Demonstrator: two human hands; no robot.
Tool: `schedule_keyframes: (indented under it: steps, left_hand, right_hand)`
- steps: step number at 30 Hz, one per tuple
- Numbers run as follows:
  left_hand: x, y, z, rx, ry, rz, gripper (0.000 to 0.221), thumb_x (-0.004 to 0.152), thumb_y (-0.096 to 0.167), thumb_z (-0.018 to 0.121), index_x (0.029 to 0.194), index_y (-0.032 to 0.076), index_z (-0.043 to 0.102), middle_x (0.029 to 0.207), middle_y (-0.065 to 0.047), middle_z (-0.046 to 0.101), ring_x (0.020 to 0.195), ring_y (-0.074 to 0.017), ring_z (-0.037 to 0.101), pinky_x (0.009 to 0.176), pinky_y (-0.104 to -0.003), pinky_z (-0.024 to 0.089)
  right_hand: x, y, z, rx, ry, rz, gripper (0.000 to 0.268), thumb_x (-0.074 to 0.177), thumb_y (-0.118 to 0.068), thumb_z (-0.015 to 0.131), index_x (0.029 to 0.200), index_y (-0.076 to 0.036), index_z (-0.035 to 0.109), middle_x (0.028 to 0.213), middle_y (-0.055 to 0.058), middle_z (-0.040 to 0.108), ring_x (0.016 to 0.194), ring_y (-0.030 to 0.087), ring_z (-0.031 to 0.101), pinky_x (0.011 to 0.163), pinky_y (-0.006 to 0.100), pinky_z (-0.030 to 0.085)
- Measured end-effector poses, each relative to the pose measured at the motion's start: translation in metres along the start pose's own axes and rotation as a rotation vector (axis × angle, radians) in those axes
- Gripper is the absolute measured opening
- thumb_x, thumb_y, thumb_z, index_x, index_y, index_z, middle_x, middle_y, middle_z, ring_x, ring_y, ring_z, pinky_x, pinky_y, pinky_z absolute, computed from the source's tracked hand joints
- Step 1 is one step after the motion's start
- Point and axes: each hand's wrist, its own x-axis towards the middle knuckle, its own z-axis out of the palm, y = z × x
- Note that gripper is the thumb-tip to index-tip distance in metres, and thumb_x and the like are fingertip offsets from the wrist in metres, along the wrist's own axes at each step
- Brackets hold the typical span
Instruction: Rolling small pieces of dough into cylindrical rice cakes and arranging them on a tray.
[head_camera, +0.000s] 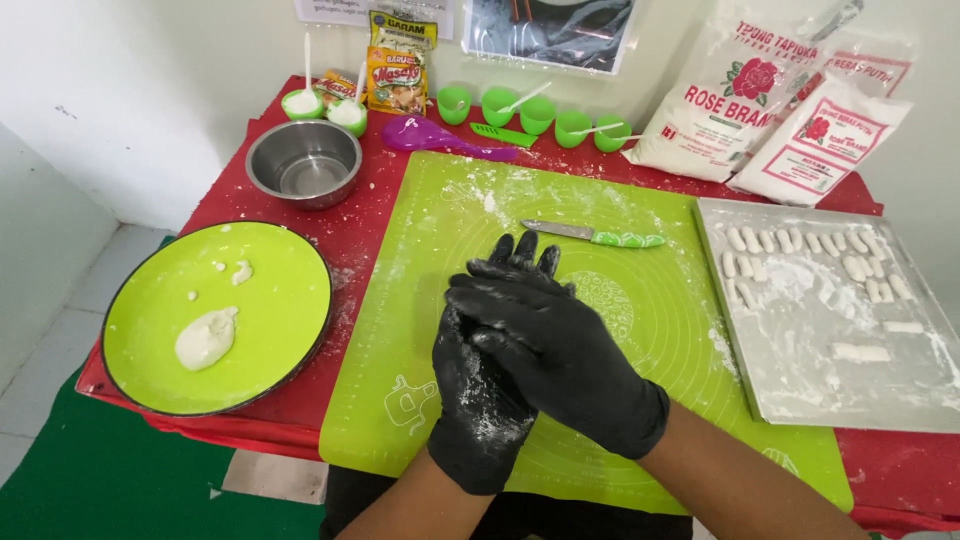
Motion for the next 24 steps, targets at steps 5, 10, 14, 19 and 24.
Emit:
schedule_keyframes:
  steps: [5,10,14,19,24]
  left_hand:
    - [-0.004,0.006,0.022,-0.128,0.153,-0.145,0.046,0.102,0.030,0.044,0.138,0.006,0.060,0.136,-0.016,0.063,0.126,-0.0300,0.058,0.104,-0.044,0.044]
    - [-0.008,0.036,0.016,-0.051,0.287,-0.026,0.049,0.100,0.018,0.041,0.146,0.006,0.055,0.146,-0.016,0.059,0.136,-0.0309,0.055,0.124,-0.056,0.035]
    - [-0.001,0.045,-0.003,0.084,0.279,0.032,0.064,0.086,-0.001,0.045,0.150,0.004,0.050,0.149,-0.015,0.055,0.140,-0.0325,0.051,0.125,-0.055,0.036]
    - [0.003,0.045,-0.019,0.071,0.347,0.014,0.058,0.093,0.003,0.044,0.150,0.003,0.050,0.150,-0.016,0.055,0.144,-0.0341,0.049,0.127,-0.056,0.035]
    - [0.007,0.045,-0.033,0.056,0.390,-0.040,0.044,0.099,0.010,0.052,0.142,0.006,0.062,0.124,-0.013,0.068,0.111,-0.0267,0.065,0.112,-0.048,0.049]
  right_hand:
    - [0.015,0.024,-0.044,-0.283,0.067,0.012,0.035,0.104,-0.011,0.060,0.139,-0.011,0.062,0.144,0.012,0.063,0.135,0.031,0.059,0.116,0.046,0.045]
    - [0.000,0.133,-0.091,-0.665,-0.186,0.427,0.036,0.096,-0.021,0.068,0.130,-0.011,0.070,0.130,0.016,0.071,0.117,0.035,0.066,0.104,0.051,0.049]
    - [-0.022,0.185,-0.097,-0.727,-0.320,0.446,0.041,0.095,-0.025,0.066,0.134,-0.016,0.070,0.131,0.014,0.070,0.117,0.035,0.066,0.105,0.049,0.050]
    - [-0.010,0.194,-0.094,-0.770,-0.385,0.425,0.037,0.099,-0.014,0.060,0.134,-0.016,0.070,0.113,0.019,0.074,0.098,0.038,0.072,0.087,0.050,0.057]
    - [-0.007,0.230,-0.092,-0.835,-0.264,0.417,0.033,0.093,0.000,0.061,0.124,-0.005,0.073,0.110,0.023,0.074,0.098,0.043,0.070,0.085,0.052,0.055]
